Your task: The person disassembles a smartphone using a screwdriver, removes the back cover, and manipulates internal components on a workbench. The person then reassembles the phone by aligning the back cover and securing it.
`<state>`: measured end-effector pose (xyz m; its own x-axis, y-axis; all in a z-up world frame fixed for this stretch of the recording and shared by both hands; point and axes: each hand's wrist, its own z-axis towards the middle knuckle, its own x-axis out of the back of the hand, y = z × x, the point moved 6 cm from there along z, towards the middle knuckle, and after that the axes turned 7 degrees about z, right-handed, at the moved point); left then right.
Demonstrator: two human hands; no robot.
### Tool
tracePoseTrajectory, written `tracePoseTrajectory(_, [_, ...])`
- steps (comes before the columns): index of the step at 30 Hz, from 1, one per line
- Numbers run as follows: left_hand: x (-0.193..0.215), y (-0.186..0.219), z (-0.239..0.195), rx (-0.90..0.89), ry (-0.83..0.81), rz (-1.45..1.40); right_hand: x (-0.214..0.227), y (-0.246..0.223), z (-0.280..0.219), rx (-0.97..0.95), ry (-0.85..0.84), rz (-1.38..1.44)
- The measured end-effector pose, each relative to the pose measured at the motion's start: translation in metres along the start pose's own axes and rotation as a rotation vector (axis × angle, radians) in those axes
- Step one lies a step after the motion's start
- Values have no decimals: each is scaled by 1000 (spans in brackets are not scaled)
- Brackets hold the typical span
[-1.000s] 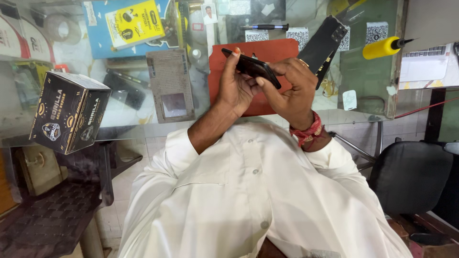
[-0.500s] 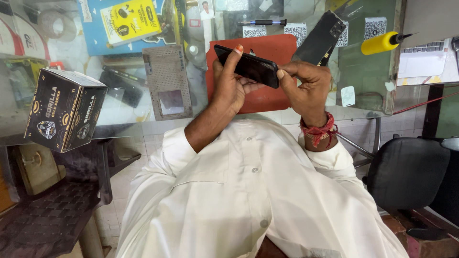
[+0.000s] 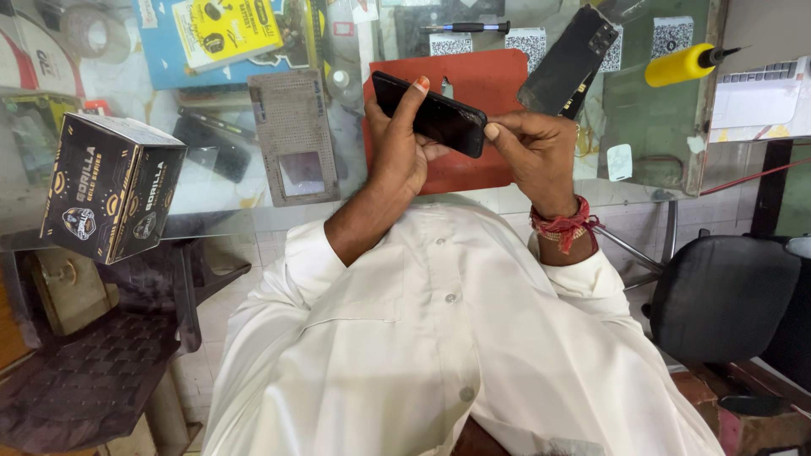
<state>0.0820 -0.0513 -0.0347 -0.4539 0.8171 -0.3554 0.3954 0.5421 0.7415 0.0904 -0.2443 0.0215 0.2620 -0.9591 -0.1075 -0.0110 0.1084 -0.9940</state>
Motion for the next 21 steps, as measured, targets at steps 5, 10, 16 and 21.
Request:
tracePoseTrajectory(5, [-1,-2,1,-21,-11,-14,1,10,-3,-1,6,98])
tracePoseTrajectory(10, [-2,-3,0,-22,4,-15,3,17,-7,52,31,54])
tracePoseTrajectory(16, [-4,9,-1,-162,1,-4,-3,7,-12,205,107,-154])
tracePoseTrajectory(21, [-2,7,-2,-115,44,2,-7,-4,-12,350,90,-268])
